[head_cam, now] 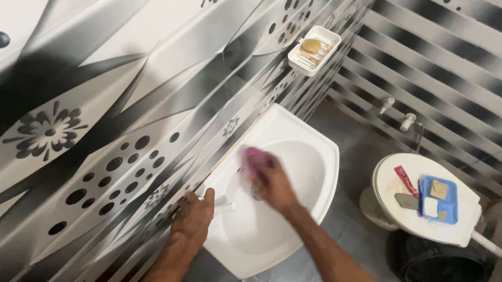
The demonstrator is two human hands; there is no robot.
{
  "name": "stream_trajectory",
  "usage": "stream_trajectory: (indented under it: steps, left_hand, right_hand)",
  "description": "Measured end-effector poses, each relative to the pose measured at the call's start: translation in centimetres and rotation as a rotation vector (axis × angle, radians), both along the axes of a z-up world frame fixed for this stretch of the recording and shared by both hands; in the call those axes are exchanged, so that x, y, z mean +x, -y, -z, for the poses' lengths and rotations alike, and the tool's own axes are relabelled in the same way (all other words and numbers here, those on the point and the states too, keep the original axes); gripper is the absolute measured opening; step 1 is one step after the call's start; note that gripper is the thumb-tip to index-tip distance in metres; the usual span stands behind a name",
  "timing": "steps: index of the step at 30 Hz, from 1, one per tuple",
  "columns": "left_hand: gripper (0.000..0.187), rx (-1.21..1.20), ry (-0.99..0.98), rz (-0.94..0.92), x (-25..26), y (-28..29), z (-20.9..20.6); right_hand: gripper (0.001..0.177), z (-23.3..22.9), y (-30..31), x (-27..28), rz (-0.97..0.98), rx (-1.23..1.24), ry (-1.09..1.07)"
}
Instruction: The person cleans a bathroom sink and floor using a pink scrub brush and a white cloth. They scrub the sink basin, the floor near the drain, and a wall-mounted fixture, then rinse the brush and wash their hands.
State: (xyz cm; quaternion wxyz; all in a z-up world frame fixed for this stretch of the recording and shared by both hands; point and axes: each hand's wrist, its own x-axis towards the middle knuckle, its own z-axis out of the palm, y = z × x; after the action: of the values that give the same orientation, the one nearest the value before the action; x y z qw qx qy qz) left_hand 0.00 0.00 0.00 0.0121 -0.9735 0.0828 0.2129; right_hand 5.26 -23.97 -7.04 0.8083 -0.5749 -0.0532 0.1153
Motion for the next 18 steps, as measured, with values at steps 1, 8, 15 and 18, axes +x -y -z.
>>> stream_trajectory:
  steps: [1,8,15,18]
  left_hand:
    - [0.042,0.022,0.012,0.006,-0.2,0.2,-0.4]
    - [0.033,-0.111,0.027,-0.033,-0.5,0.5,-2.9]
    - [0.037,-0.027,-0.036,-0.014,-0.4,0.1,-1.2]
    - [0.059,-0.148,0.409,0.124,-1.4,-0.5,-0.3]
  right_hand:
    - [0.050,-0.9,-2.1,-1.3,-0.022,-0.353,0.225]
    - [0.046,-5.1,-0.5,1.7,0.061,-0.872,0.329]
    - [0.045,-4.9,-2.5,0.8,0.311,-0.077,-0.004]
    - [0.038,-5.9,-4.1,-3.0,0.263,-0.918,0.653]
